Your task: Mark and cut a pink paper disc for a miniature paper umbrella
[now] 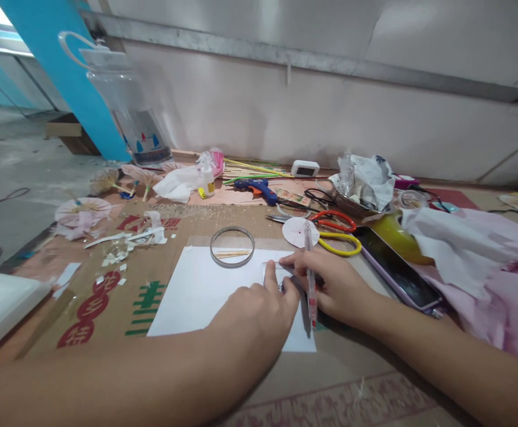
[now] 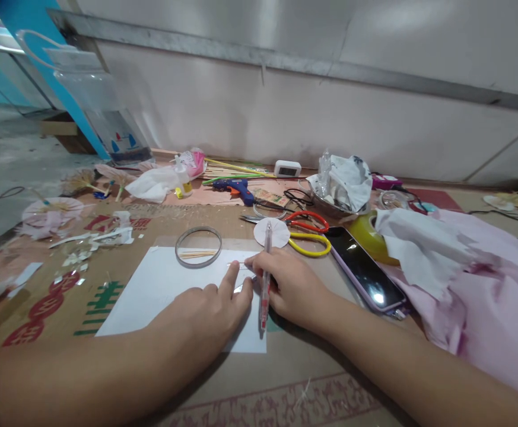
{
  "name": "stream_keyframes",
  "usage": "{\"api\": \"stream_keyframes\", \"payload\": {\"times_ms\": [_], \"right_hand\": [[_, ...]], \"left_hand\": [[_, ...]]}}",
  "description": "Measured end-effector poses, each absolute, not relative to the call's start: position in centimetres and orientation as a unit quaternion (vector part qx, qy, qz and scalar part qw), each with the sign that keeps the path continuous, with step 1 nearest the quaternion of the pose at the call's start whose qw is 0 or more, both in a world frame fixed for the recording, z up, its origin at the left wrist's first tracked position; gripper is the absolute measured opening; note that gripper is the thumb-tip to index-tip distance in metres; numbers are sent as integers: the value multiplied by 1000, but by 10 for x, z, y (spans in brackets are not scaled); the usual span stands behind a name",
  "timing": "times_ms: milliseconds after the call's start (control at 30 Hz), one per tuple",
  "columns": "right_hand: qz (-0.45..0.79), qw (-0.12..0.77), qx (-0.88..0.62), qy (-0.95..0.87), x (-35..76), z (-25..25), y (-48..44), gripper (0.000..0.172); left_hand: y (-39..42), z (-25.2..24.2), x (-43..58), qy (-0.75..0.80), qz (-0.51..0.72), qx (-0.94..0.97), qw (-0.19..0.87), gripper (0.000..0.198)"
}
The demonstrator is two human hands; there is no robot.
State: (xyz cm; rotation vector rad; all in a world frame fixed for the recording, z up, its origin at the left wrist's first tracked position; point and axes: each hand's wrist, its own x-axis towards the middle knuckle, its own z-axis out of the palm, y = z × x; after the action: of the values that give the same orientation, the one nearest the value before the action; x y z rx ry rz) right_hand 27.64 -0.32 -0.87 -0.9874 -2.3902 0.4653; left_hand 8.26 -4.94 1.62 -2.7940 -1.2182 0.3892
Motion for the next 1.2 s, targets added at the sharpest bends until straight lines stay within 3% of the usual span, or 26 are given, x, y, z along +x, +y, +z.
{"api": "stream_keyframes", "payload": {"times_ms": [1200], "right_hand": [[156, 242, -360, -887, 277, -8, -3, 19]], "left_hand": [[-49, 19, 83, -405, 147, -902, 16, 47]]}}
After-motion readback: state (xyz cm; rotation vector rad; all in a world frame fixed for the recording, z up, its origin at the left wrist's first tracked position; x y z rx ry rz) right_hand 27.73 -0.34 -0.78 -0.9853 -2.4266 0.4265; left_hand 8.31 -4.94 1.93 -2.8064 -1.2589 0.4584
